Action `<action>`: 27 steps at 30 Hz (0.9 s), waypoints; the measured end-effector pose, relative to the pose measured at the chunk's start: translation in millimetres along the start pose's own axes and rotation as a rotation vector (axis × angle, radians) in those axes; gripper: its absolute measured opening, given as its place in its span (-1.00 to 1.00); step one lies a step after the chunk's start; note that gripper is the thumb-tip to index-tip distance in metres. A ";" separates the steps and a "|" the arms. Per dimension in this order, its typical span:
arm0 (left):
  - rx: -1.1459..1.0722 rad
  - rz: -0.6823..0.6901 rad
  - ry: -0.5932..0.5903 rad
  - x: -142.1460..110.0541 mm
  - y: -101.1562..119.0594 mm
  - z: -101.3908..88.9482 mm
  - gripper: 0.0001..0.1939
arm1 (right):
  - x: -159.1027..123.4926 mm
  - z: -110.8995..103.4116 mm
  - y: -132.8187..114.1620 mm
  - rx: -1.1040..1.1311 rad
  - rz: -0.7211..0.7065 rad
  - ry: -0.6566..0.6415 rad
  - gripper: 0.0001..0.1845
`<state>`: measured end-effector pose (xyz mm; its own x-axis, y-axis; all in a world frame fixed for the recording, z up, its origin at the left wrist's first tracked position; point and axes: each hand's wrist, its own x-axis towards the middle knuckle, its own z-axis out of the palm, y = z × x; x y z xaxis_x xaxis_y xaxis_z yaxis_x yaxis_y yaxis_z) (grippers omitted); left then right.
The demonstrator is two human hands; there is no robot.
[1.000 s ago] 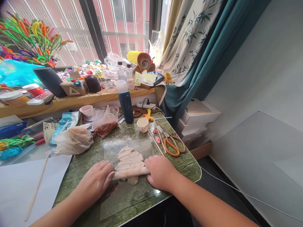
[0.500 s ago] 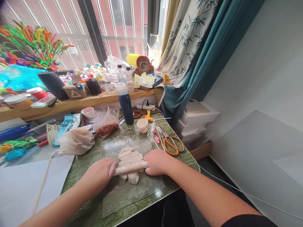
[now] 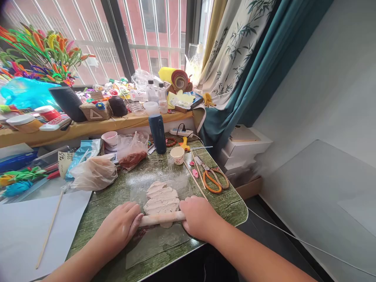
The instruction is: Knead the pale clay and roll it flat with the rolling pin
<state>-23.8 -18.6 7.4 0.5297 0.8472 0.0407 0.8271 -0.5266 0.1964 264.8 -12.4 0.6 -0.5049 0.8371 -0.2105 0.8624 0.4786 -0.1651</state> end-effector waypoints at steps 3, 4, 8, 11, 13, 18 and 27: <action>-0.052 -0.052 -0.047 8.9 -0.3 0.0 -0.58 | 9.8 -7.5 2.4 0.018 -0.003 -0.087 -0.83; -0.065 -0.062 -0.062 11.4 -0.7 -0.3 -0.57 | 13.1 -10.7 3.6 0.024 -0.002 -0.113 -0.82; -0.067 -0.088 -0.129 17.8 -2.6 0.4 -0.52 | 21.7 -20.9 6.4 0.022 0.014 -0.179 -0.78; -0.059 -0.098 -0.162 18.5 -2.8 0.3 -0.49 | 22.2 -22.7 4.7 0.018 0.002 -0.187 -0.77; -0.068 -0.089 -0.173 16.3 -1.6 -2.0 -0.49 | 19.7 -21.6 2.9 0.020 0.002 -0.173 -0.78; -0.089 0.004 -0.157 5.0 -1.0 -16.4 -0.68 | 8.1 -25.6 3.9 0.000 0.029 -0.039 -0.88; -0.077 -0.223 0.529 30.6 -30.0 -35.2 -0.58 | 6.4 -41.8 21.0 0.243 0.074 0.210 -0.78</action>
<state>-39.1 25.6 37.3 0.1621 0.8673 0.4707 0.8813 -0.3418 0.3263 281.2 14.0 36.1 -0.4007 0.9157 -0.0313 0.8494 0.3585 -0.3874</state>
